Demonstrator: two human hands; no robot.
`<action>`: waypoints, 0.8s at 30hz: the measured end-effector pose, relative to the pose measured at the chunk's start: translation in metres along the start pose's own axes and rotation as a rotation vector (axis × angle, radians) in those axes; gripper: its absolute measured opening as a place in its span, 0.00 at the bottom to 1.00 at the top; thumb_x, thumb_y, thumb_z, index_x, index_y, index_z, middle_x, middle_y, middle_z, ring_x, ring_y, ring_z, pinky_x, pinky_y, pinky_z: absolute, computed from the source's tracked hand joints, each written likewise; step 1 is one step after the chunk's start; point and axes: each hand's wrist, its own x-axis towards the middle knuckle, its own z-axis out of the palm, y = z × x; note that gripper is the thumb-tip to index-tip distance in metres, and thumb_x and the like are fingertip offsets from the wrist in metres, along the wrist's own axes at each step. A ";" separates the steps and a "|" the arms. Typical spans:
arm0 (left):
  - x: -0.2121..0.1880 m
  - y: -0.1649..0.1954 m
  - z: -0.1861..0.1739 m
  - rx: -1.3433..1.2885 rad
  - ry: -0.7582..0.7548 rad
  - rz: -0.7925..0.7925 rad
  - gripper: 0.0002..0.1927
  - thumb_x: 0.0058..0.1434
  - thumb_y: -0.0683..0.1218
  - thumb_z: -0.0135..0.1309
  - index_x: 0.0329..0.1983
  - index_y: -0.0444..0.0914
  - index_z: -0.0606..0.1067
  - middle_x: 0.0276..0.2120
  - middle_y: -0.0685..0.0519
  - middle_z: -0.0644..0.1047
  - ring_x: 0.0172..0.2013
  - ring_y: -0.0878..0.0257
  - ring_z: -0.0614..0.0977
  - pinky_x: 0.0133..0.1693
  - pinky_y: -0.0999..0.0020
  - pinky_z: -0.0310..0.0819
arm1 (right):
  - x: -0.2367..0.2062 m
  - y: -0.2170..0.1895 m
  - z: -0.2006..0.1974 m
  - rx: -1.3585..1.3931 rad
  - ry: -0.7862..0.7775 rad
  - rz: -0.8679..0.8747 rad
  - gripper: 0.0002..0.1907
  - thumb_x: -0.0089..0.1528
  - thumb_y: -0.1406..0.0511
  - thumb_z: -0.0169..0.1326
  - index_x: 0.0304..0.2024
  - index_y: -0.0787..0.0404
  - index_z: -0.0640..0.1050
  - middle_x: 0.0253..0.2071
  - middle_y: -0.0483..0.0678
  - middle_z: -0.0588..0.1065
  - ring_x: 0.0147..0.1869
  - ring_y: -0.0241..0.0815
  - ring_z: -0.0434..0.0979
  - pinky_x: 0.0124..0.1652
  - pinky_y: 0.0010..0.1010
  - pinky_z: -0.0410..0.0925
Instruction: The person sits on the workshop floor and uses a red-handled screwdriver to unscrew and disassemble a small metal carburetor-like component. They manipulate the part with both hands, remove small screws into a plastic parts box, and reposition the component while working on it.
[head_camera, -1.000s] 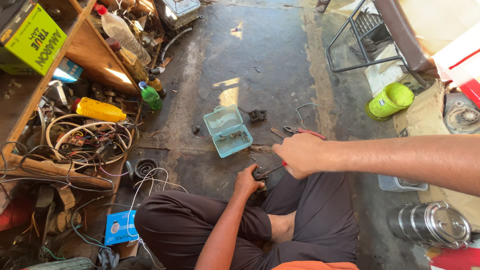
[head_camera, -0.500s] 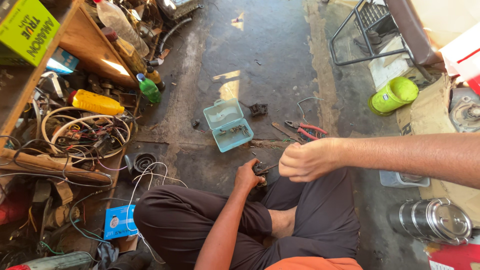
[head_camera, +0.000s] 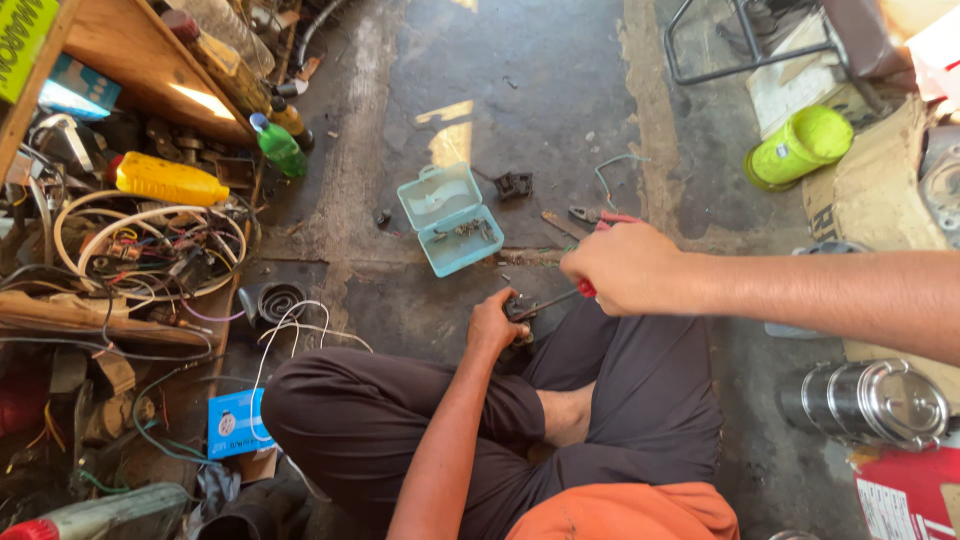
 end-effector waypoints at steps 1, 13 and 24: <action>-0.001 0.000 0.000 -0.008 -0.004 0.002 0.39 0.37 0.44 0.76 0.56 0.50 0.77 0.46 0.46 0.83 0.49 0.49 0.84 0.50 0.56 0.78 | 0.002 -0.005 -0.001 -0.011 -0.073 0.086 0.10 0.47 0.66 0.61 0.32 0.55 0.78 0.30 0.49 0.79 0.37 0.53 0.81 0.42 0.44 0.72; -0.005 -0.007 0.001 -0.018 0.009 0.053 0.39 0.37 0.45 0.76 0.57 0.50 0.77 0.45 0.46 0.83 0.48 0.49 0.84 0.49 0.56 0.78 | -0.003 -0.001 -0.009 -0.877 0.108 -0.982 0.10 0.57 0.59 0.55 0.29 0.59 0.76 0.32 0.47 0.71 0.35 0.44 0.75 0.28 0.34 0.67; -0.010 -0.002 -0.001 0.035 0.011 0.010 0.38 0.39 0.46 0.76 0.57 0.53 0.77 0.45 0.46 0.83 0.48 0.47 0.84 0.48 0.54 0.77 | 0.010 -0.007 -0.006 -0.470 -0.001 -0.543 0.07 0.52 0.63 0.59 0.32 0.57 0.79 0.30 0.48 0.76 0.33 0.49 0.81 0.28 0.40 0.71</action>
